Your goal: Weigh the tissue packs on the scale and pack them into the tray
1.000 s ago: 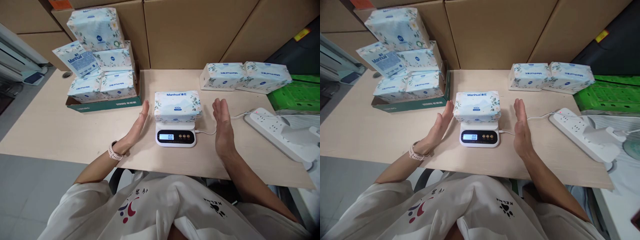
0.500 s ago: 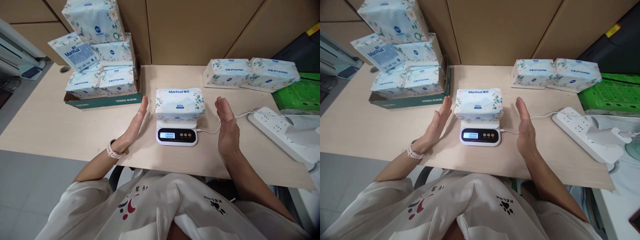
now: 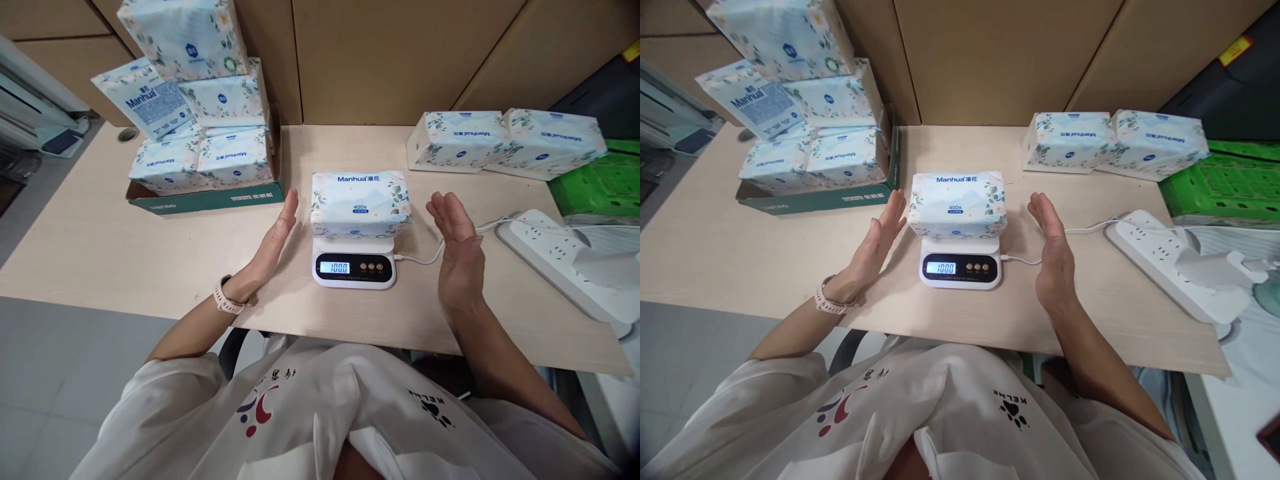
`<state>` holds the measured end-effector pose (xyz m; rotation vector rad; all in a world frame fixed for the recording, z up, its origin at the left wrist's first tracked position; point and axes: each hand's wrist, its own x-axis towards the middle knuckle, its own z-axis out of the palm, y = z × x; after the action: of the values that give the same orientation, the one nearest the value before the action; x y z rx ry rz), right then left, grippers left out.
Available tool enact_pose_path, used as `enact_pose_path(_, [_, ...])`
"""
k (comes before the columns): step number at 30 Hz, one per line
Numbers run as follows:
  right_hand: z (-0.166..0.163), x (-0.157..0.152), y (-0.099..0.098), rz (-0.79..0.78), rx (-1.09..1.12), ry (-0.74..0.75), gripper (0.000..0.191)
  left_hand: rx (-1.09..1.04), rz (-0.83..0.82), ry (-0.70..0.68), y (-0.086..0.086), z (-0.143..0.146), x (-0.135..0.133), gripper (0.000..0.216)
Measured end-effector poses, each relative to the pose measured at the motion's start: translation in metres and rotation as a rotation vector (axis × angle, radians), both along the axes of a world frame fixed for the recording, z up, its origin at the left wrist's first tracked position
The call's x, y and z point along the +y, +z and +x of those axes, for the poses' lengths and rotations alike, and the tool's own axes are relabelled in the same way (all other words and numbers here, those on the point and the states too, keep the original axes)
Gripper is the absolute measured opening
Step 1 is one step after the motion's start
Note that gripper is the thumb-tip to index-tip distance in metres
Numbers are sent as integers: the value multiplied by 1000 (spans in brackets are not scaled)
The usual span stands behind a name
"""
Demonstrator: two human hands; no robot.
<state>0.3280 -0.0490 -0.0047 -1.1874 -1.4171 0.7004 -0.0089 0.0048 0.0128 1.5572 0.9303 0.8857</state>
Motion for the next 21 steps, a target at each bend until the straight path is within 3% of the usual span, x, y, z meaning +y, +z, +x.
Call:
enact_pose_path(8, [-3,-1,5,19,35,11,58,-2,-31,22,5,3,-2,89])
enact_pose_path(14, [-5,-1,5,8,71,-25,71,-38,-70,68,7,3,-2,91])
enact_pose_path(21, [-3,0,3,39,79,-23,68,-50,-74,93,5,3,-1,89])
